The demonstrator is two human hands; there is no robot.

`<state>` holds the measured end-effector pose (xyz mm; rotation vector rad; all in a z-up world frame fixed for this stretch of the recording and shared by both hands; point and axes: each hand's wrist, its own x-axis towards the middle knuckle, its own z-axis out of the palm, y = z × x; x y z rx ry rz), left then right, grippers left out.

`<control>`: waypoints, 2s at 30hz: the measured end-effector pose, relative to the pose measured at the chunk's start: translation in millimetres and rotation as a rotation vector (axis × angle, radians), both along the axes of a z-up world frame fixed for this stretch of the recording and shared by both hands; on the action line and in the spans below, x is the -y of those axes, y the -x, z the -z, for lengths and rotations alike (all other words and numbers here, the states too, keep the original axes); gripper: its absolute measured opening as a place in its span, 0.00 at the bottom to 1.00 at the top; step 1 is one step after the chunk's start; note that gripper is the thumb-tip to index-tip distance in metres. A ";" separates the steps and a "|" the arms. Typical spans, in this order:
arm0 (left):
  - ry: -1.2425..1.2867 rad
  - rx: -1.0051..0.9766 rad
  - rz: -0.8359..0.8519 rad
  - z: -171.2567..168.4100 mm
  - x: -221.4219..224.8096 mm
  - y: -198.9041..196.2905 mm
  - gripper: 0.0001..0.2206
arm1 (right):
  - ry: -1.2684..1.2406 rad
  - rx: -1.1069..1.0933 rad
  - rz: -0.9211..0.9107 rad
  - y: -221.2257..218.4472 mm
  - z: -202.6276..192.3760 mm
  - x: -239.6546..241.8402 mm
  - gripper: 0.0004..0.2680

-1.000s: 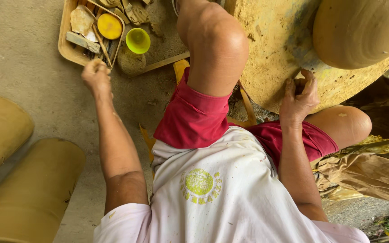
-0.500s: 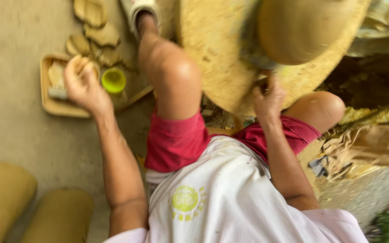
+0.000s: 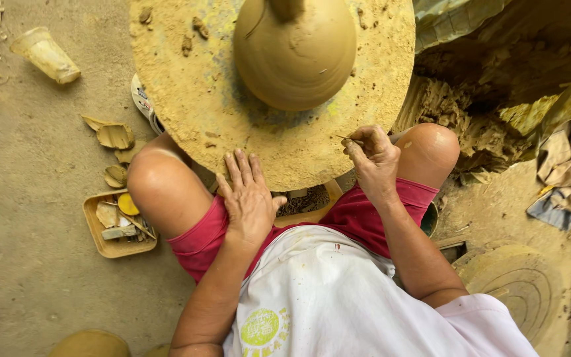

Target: The person shapes a clay vessel on a manual pottery wheel by hand, using a small yellow bowl to smooth the exterior and a thin tool to carve decorative lines around the middle.

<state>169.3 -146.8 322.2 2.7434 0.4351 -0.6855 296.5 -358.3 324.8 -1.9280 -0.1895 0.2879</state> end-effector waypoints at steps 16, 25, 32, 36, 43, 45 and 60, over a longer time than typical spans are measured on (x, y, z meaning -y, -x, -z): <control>-0.041 -0.087 0.103 2.2 -36.4 -13.0 0.45 | 0.203 0.700 -0.120 -41.3 -46.7 -28.0 0.07; -0.105 0.107 -0.018 16.9 -51.4 -59.5 0.47 | 0.100 0.773 -0.171 -62.0 -55.9 -81.2 0.08; -0.104 0.065 -0.017 24.1 -60.2 -68.7 0.54 | 0.183 0.812 -0.234 -77.9 -43.7 -99.3 0.08; -0.064 0.036 -0.036 16.8 -68.4 -76.2 0.57 | 0.228 0.795 -0.283 -76.8 -51.6 -97.6 0.09; -0.052 -0.053 0.020 3.6 -77.7 -91.2 0.60 | 0.349 0.871 -0.322 -80.8 -66.4 -129.4 0.08; -0.067 -0.063 0.047 1.9 -78.2 -91.9 0.60 | 0.375 0.906 -0.321 -82.2 -65.6 -138.9 0.07; -0.089 -0.053 0.034 -0.9 -73.2 -84.5 0.56 | 0.401 0.941 -0.312 -88.0 -54.5 -167.7 0.08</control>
